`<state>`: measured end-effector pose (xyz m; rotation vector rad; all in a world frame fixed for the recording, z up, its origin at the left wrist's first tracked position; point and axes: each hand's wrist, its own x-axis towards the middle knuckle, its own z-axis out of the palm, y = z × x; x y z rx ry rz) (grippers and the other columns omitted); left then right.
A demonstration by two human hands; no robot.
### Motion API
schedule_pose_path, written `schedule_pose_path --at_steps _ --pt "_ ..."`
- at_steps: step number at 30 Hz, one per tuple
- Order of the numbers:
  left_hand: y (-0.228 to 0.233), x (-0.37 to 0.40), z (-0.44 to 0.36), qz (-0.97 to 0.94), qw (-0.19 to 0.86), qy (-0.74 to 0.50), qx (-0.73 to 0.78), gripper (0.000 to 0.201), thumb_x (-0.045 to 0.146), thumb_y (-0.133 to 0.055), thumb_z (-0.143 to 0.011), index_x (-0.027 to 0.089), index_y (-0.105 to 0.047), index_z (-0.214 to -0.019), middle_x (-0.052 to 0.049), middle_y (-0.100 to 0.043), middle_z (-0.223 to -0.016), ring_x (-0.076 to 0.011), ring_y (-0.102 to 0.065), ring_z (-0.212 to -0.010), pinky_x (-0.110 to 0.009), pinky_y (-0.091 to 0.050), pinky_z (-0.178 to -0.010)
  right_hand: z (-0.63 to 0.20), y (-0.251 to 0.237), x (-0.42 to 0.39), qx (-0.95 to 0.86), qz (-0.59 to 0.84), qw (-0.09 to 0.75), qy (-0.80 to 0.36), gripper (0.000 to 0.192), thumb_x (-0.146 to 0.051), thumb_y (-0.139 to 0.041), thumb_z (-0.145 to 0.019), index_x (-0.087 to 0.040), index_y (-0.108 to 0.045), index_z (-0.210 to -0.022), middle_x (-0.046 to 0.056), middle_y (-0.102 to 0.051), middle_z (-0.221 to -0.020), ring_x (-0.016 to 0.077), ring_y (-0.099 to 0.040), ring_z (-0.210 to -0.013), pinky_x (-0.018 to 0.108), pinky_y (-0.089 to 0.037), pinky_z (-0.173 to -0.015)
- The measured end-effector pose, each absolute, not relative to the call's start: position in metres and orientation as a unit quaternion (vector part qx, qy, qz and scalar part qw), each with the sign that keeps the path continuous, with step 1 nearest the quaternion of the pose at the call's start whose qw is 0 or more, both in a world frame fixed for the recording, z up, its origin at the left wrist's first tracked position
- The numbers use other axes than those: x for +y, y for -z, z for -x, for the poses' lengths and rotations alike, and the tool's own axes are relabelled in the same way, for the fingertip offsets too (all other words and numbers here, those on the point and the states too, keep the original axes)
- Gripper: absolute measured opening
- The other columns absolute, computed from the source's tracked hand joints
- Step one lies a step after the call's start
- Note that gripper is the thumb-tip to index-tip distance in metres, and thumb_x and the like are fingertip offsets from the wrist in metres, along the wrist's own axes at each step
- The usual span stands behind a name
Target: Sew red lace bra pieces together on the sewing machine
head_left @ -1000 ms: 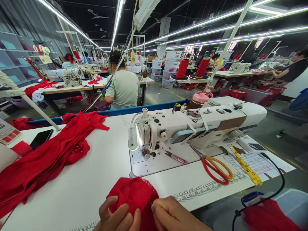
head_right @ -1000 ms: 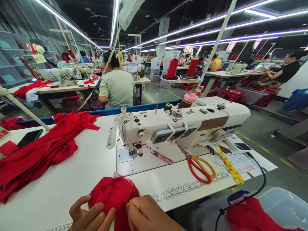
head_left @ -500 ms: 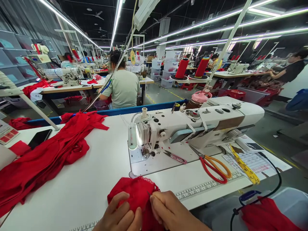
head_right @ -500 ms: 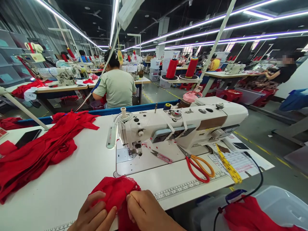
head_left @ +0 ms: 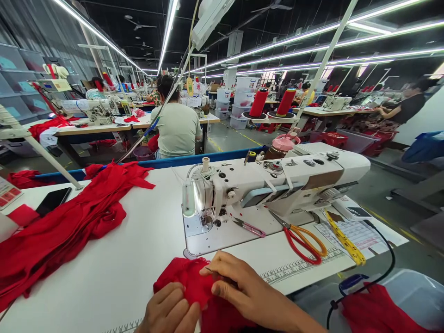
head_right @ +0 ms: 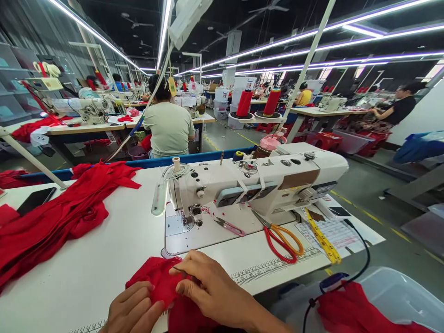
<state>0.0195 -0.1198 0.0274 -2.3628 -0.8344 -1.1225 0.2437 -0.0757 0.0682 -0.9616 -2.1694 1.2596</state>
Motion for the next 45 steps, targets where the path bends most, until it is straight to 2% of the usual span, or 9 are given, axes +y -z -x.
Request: schedule_pose_path --at_steps 4,8,10,15,22,31,37,41,45 --pt "-0.024 -0.121 -0.018 0.85 0.178 0.399 -0.295 0.033 0.0 -0.04 -0.101 0.016 -0.064 -0.087 0.004 -0.065 -0.06 -0.0126 -0.07 -0.06 -0.029 -0.062 -0.076 -0.238 -0.06 -0.069 -0.802 0.288 0.201 -0.482 0.026 -0.018 -0.06 -0.094 -0.026 -0.073 -0.115 0.003 -0.062 -0.107 0.0188 -0.057 -0.101 0.031 -0.043 -0.09" --pt "-0.021 -0.121 -0.016 0.844 0.177 0.412 -0.294 0.034 -0.001 -0.039 -0.101 0.016 -0.063 -0.084 0.004 -0.063 -0.058 -0.0125 -0.067 -0.057 -0.03 -0.062 -0.075 -0.235 -0.055 -0.064 -0.8 0.3 0.204 -0.477 0.007 -0.017 -0.065 -0.087 -0.02 -0.07 -0.083 0.0 -0.06 -0.084 0.0178 -0.055 -0.086 0.029 -0.042 -0.079" --pt "-0.021 -0.121 -0.015 0.842 0.181 0.418 -0.288 0.034 -0.001 -0.038 -0.101 0.015 -0.062 -0.083 0.003 -0.062 -0.057 -0.0121 -0.065 -0.054 -0.031 -0.062 -0.074 -0.237 -0.057 -0.064 -0.802 0.32 0.203 -0.462 0.014 -0.019 -0.06 -0.091 -0.02 -0.061 -0.077 -0.001 -0.055 -0.079 0.0164 -0.051 -0.078 0.028 -0.04 -0.072" --pt "-0.022 -0.119 -0.018 0.84 0.188 0.417 -0.292 0.035 -0.002 -0.037 -0.1 0.016 -0.061 -0.082 0.004 -0.06 -0.054 -0.0116 -0.064 -0.053 -0.029 -0.061 -0.075 -0.24 -0.065 -0.067 -0.789 0.323 0.24 -0.463 0.021 -0.023 -0.046 -0.101 -0.02 -0.052 -0.081 -0.001 -0.05 -0.081 0.0155 -0.047 -0.075 0.027 -0.038 -0.069" --pt "-0.024 -0.122 -0.019 0.831 0.194 0.418 -0.31 0.035 -0.001 -0.04 -0.101 0.016 -0.063 -0.081 0.004 -0.062 -0.057 -0.0119 -0.068 -0.058 -0.028 -0.062 -0.076 -0.238 -0.061 -0.069 -0.812 0.295 0.209 -0.458 0.009 -0.015 -0.062 -0.089 -0.021 -0.069 -0.088 0.001 -0.061 -0.089 0.0177 -0.056 -0.087 0.029 -0.041 -0.077" --pt "-0.02 -0.121 -0.019 0.846 0.171 0.398 -0.312 0.031 0.004 -0.039 -0.103 0.016 -0.064 -0.088 0.002 -0.065 -0.062 -0.0132 -0.066 -0.06 -0.029 -0.058 -0.069 -0.231 -0.067 -0.076 -0.776 0.335 0.213 -0.49 0.017 -0.021 -0.052 -0.094 -0.021 -0.046 -0.078 -0.002 -0.048 -0.08 0.0138 -0.043 -0.072 0.026 -0.034 -0.065" --pt "0.0 -0.11 -0.021 0.825 0.06 0.471 -0.306 0.033 0.019 -0.041 -0.105 0.02 -0.055 -0.075 0.005 -0.051 -0.053 -0.0104 -0.046 -0.043 -0.024 -0.041 -0.048 -0.217 -0.065 -0.079 -0.745 0.328 0.238 -0.531 0.016 -0.022 -0.054 -0.092 -0.021 -0.046 -0.078 -0.003 -0.049 -0.08 0.0138 -0.043 -0.072 0.026 -0.035 -0.064" --pt "0.004 -0.108 -0.018 0.8 -0.103 0.471 -0.358 0.03 0.036 -0.035 -0.108 0.021 -0.057 -0.093 0.008 -0.045 -0.054 -0.0103 -0.039 -0.041 -0.023 -0.034 -0.042 -0.219 -0.061 -0.079 -0.824 0.347 0.257 -0.368 0.012 -0.016 -0.046 -0.095 -0.021 -0.049 -0.085 0.001 -0.055 -0.088 0.0162 -0.051 -0.079 0.028 -0.038 -0.068" --pt "0.006 -0.101 -0.017 0.804 -0.277 0.365 -0.379 0.017 0.022 -0.039 -0.106 0.023 -0.053 -0.096 0.009 -0.039 -0.058 -0.01 -0.035 -0.047 -0.021 -0.032 -0.045 -0.219 -0.047 -0.085 -0.881 0.365 0.246 -0.173 0.012 -0.011 -0.047 -0.087 -0.022 -0.051 -0.091 0.005 -0.059 -0.093 0.0193 -0.055 -0.082 0.028 -0.039 -0.062"
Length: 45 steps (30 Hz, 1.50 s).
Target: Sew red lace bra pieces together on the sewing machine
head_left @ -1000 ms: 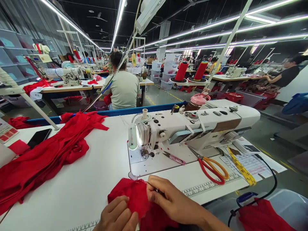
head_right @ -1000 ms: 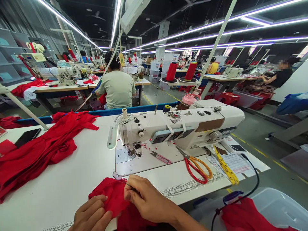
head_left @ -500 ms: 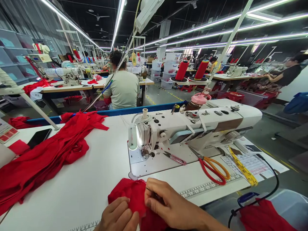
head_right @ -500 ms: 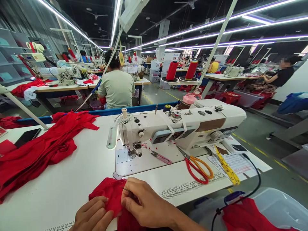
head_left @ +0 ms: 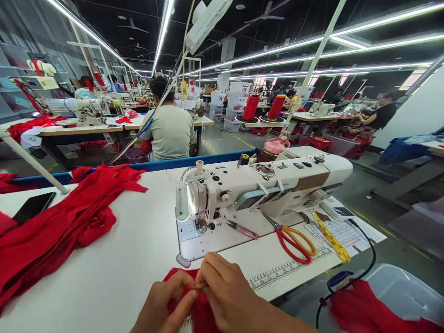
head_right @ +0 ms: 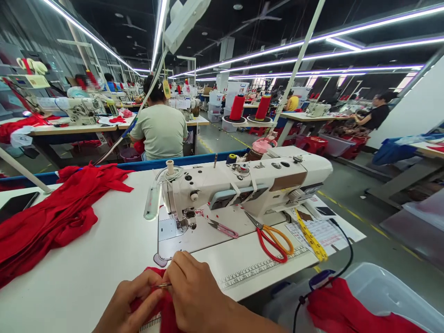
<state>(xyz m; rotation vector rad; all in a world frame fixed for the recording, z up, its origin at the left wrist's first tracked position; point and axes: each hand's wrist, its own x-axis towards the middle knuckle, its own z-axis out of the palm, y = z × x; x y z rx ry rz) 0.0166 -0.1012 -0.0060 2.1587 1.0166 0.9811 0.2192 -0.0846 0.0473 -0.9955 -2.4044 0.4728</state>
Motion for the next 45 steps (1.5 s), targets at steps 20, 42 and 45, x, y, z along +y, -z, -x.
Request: schedule_pose_path --at_steps 20,42,45 --pt "-0.002 -0.087 -0.019 -0.668 0.449 -0.39 0.447 0.035 0.045 -0.034 -0.107 0.023 -0.051 -0.086 0.005 -0.037 -0.07 -0.0123 -0.03 -0.059 -0.026 -0.028 -0.058 -0.303 -0.019 -0.039 -0.823 0.54 0.173 -0.04 0.027 -0.013 -0.033 -0.102 -0.021 -0.058 -0.097 0.003 -0.067 -0.079 0.0174 -0.063 -0.07 0.026 -0.043 -0.059" --pt "-0.006 -0.081 -0.021 -0.55 0.528 -0.442 0.473 0.043 0.062 -0.048 -0.099 0.022 -0.05 -0.083 0.008 -0.033 -0.063 -0.0107 -0.028 -0.057 -0.023 -0.025 -0.054 -0.231 -0.043 -0.071 -0.692 0.455 0.174 -0.533 0.023 -0.034 -0.071 -0.083 -0.022 -0.052 -0.081 -0.007 -0.05 -0.068 0.0111 -0.038 -0.062 0.024 -0.027 -0.054" --pt "-0.009 -0.078 -0.019 -0.535 0.561 -0.422 0.471 0.046 0.067 -0.045 -0.098 0.023 -0.05 -0.088 0.009 -0.033 -0.062 -0.01 -0.026 -0.054 -0.022 -0.023 -0.051 -0.224 -0.039 -0.073 -0.666 0.432 0.177 -0.581 0.018 -0.025 -0.063 -0.082 -0.02 -0.049 -0.072 -0.007 -0.043 -0.064 0.0103 -0.035 -0.061 0.024 -0.026 -0.054"
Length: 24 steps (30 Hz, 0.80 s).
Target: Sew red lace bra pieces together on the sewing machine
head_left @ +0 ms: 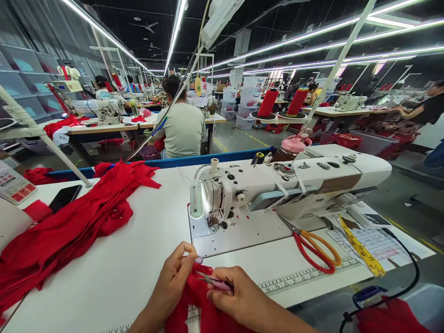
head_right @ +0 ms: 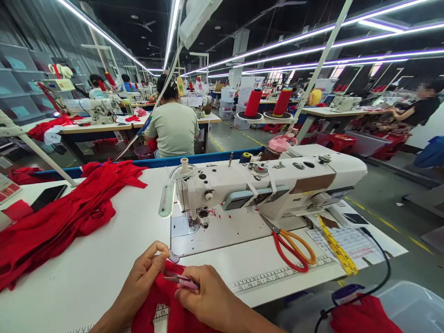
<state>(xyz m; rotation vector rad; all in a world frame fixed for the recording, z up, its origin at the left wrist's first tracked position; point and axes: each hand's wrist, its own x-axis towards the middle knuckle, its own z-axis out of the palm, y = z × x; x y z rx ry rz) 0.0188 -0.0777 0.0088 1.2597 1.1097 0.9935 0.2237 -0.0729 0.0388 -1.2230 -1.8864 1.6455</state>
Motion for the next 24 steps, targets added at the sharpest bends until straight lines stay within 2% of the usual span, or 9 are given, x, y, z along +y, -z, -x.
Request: schedule_pose_path --at_steps 2,4,6,8,11,15,17,19,24 --pt "-0.013 -0.077 -0.016 -0.517 0.607 -0.389 0.462 0.053 0.071 -0.047 -0.094 0.02 -0.057 -0.087 0.009 -0.035 -0.061 -0.0093 -0.026 -0.054 -0.022 -0.023 -0.051 -0.225 -0.039 -0.069 -0.645 0.421 0.181 -0.612 0.017 -0.027 -0.061 -0.082 -0.019 -0.051 -0.072 -0.006 -0.04 -0.064 0.0101 -0.033 -0.061 0.023 -0.025 -0.054" --pt "-0.017 -0.077 -0.012 -0.487 0.663 -0.349 0.449 0.057 0.073 -0.058 -0.086 0.016 -0.063 -0.081 0.006 -0.042 -0.062 -0.009 -0.031 -0.056 -0.022 -0.025 -0.053 -0.229 -0.043 -0.065 -0.632 0.419 0.183 -0.626 0.017 -0.031 -0.064 -0.081 -0.018 -0.055 -0.076 -0.006 -0.04 -0.065 0.0103 -0.033 -0.063 0.023 -0.024 -0.054" --pt "-0.02 -0.078 -0.01 -0.455 0.704 -0.319 0.442 0.051 0.065 -0.075 -0.074 0.015 -0.065 -0.076 0.004 -0.049 -0.065 -0.0095 -0.038 -0.059 -0.022 -0.028 -0.056 -0.233 -0.046 -0.062 -0.632 0.42 0.189 -0.623 0.019 -0.034 -0.065 -0.082 -0.017 -0.057 -0.079 -0.005 -0.042 -0.067 0.0108 -0.034 -0.064 0.023 -0.025 -0.055" --pt "-0.021 -0.08 -0.011 -0.442 0.713 -0.31 0.447 0.042 0.052 -0.083 -0.068 0.015 -0.066 -0.076 0.003 -0.054 -0.066 -0.01 -0.043 -0.059 -0.022 -0.029 -0.056 -0.235 -0.048 -0.062 -0.64 0.424 0.194 -0.611 0.019 -0.035 -0.063 -0.084 -0.018 -0.057 -0.079 -0.005 -0.042 -0.067 0.0111 -0.034 -0.064 0.023 -0.025 -0.055" --pt "-0.02 -0.082 -0.012 -0.435 0.711 -0.31 0.457 0.034 0.043 -0.083 -0.069 0.014 -0.067 -0.077 0.003 -0.057 -0.066 -0.0102 -0.046 -0.059 -0.023 -0.031 -0.057 -0.234 -0.048 -0.064 -0.661 0.429 0.208 -0.579 0.015 -0.032 -0.062 -0.086 -0.019 -0.057 -0.08 -0.006 -0.041 -0.067 0.0109 -0.033 -0.063 0.024 -0.026 -0.055" --pt "-0.016 -0.085 -0.014 -0.441 0.696 -0.31 0.475 0.032 0.037 -0.082 -0.069 0.015 -0.071 -0.088 -0.001 -0.067 -0.078 -0.0127 -0.053 -0.067 -0.024 -0.038 -0.063 -0.227 -0.048 -0.07 -0.706 0.428 0.227 -0.517 0.018 -0.026 -0.063 -0.086 -0.02 -0.049 -0.074 -0.007 -0.042 -0.068 0.0113 -0.036 -0.065 0.025 -0.026 -0.057" --pt "-0.016 -0.086 -0.015 -0.458 0.678 -0.305 0.488 0.029 0.033 -0.081 -0.068 0.015 -0.071 -0.088 -0.001 -0.066 -0.081 -0.0129 -0.053 -0.069 -0.025 -0.04 -0.064 -0.223 -0.047 -0.071 -0.715 0.434 0.224 -0.499 0.022 -0.026 -0.059 -0.087 -0.021 -0.045 -0.071 -0.006 -0.042 -0.066 0.0116 -0.036 -0.064 0.025 -0.025 -0.056" --pt "-0.016 -0.086 -0.016 -0.472 0.668 -0.293 0.496 0.024 0.031 -0.079 -0.068 0.015 -0.068 -0.083 0.002 -0.062 -0.072 -0.0115 -0.05 -0.063 -0.024 -0.037 -0.059 -0.219 -0.046 -0.07 -0.708 0.436 0.231 -0.505 0.024 -0.028 -0.056 -0.088 -0.021 -0.043 -0.07 -0.006 -0.039 -0.065 0.0118 -0.034 -0.063 0.026 -0.025 -0.055" --pt "-0.019 -0.084 -0.017 -0.482 0.675 -0.274 0.487 0.021 0.029 -0.077 -0.067 0.016 -0.061 -0.073 0.006 -0.051 -0.06 -0.0088 -0.042 -0.056 -0.022 -0.03 -0.053 -0.22 -0.043 -0.058 -0.659 0.449 0.306 -0.52 0.029 -0.039 -0.053 -0.09 -0.023 -0.039 -0.071 -0.007 -0.034 -0.065 0.0121 -0.03 -0.061 0.025 -0.027 -0.055"
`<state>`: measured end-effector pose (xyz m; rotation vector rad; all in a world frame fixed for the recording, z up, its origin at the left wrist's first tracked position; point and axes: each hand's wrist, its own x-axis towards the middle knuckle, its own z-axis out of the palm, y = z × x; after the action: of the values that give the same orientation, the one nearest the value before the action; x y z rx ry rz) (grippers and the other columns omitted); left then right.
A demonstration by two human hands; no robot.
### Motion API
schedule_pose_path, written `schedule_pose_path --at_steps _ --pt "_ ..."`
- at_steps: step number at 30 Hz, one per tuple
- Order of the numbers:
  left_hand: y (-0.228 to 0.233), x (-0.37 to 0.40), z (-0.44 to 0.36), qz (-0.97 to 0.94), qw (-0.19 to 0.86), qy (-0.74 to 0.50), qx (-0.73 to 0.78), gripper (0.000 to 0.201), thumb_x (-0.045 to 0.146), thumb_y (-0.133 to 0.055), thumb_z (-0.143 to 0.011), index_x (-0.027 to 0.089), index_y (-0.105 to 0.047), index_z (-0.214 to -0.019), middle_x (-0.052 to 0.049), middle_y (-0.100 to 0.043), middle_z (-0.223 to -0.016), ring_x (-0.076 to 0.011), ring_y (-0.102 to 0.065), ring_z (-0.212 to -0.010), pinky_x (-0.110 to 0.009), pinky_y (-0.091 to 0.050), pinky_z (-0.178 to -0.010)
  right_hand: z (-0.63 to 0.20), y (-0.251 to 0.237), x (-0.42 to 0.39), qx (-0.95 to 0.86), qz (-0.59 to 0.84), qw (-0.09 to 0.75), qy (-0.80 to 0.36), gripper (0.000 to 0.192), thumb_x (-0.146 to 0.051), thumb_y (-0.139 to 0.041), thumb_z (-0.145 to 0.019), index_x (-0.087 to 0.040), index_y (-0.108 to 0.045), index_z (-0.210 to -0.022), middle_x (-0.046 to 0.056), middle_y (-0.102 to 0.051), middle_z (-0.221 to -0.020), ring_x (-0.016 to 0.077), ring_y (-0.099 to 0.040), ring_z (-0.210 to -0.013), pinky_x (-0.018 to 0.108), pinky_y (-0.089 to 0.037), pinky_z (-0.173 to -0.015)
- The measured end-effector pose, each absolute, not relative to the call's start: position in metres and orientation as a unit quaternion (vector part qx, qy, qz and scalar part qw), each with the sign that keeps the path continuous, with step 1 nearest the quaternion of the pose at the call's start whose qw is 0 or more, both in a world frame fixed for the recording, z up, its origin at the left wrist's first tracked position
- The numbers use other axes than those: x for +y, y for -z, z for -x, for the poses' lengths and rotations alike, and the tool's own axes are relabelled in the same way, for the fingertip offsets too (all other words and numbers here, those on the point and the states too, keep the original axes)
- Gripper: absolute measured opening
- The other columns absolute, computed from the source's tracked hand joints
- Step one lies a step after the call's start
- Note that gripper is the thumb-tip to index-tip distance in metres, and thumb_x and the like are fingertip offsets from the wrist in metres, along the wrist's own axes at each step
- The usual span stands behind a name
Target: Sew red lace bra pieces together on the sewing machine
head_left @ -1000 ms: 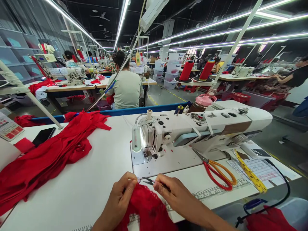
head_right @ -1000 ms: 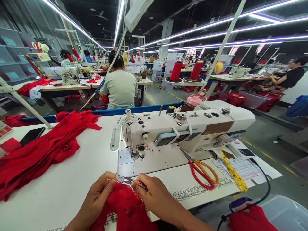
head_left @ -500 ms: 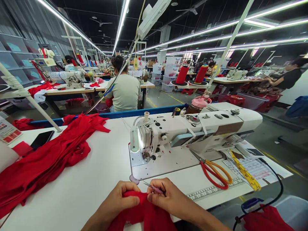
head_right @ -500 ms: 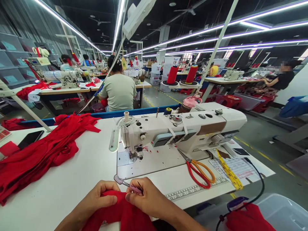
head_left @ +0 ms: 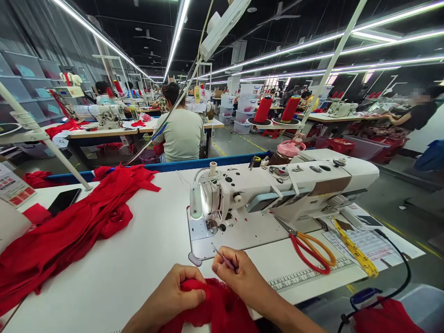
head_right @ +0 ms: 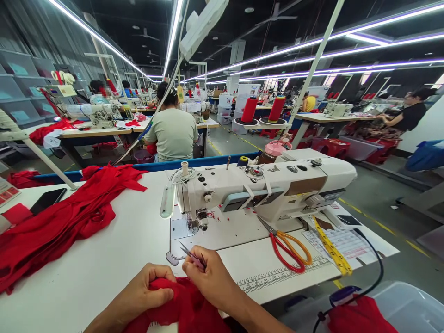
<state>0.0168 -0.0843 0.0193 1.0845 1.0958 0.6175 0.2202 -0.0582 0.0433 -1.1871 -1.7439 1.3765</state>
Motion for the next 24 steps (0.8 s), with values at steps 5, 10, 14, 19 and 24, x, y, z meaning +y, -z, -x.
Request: schedule_pose_path --at_steps 5,10,14,19,24 --pt "-0.023 -0.085 -0.016 -0.469 0.682 -0.277 0.489 0.025 0.033 -0.079 -0.068 0.015 -0.063 -0.077 0.004 -0.056 -0.063 -0.0099 -0.047 -0.057 -0.022 -0.034 -0.055 -0.237 -0.051 -0.063 -0.759 0.477 0.281 -0.343 0.024 -0.042 -0.055 -0.093 -0.023 -0.047 -0.081 -0.006 -0.043 -0.064 0.0138 -0.038 -0.059 0.027 -0.03 -0.06" --pt "-0.023 -0.087 -0.015 -0.45 0.687 -0.287 0.493 0.026 0.036 -0.078 -0.072 0.017 -0.064 -0.083 0.003 -0.061 -0.069 -0.0115 -0.053 -0.061 -0.022 -0.038 -0.057 -0.249 -0.043 -0.085 -0.879 0.421 0.175 -0.137 0.019 -0.037 -0.049 -0.102 -0.023 -0.054 -0.092 0.001 -0.065 -0.083 0.0184 -0.058 -0.072 0.029 -0.033 -0.064" --pt "-0.017 -0.084 -0.016 -0.468 0.689 -0.283 0.476 0.025 0.034 -0.078 -0.072 0.015 -0.064 -0.078 0.004 -0.057 -0.064 -0.0091 -0.046 -0.058 -0.021 -0.032 -0.055 -0.246 -0.026 -0.088 -0.896 0.413 0.153 -0.061 0.029 -0.041 -0.047 -0.105 -0.022 -0.052 -0.084 0.001 -0.063 -0.077 0.018 -0.058 -0.066 0.031 -0.029 -0.058" --pt "-0.017 -0.083 -0.017 -0.47 0.687 -0.28 0.478 0.026 0.035 -0.08 -0.07 0.015 -0.064 -0.076 0.005 -0.054 -0.062 -0.0089 -0.044 -0.057 -0.021 -0.032 -0.053 -0.243 -0.023 -0.082 -0.884 0.409 0.212 -0.085 0.033 -0.038 -0.039 -0.108 -0.022 -0.051 -0.082 0.001 -0.06 -0.073 0.017 -0.053 -0.064 0.031 -0.027 -0.058" --pt "-0.023 -0.085 -0.019 -0.464 0.688 -0.279 0.483 0.022 0.033 -0.076 -0.071 0.015 -0.067 -0.078 0.002 -0.06 -0.066 -0.0113 -0.051 -0.06 -0.022 -0.038 -0.057 -0.247 -0.038 -0.074 -0.73 0.457 0.242 -0.447 0.038 -0.051 -0.044 -0.104 -0.022 -0.049 -0.081 -0.005 -0.044 -0.068 0.0124 -0.037 -0.061 0.025 -0.028 -0.056"
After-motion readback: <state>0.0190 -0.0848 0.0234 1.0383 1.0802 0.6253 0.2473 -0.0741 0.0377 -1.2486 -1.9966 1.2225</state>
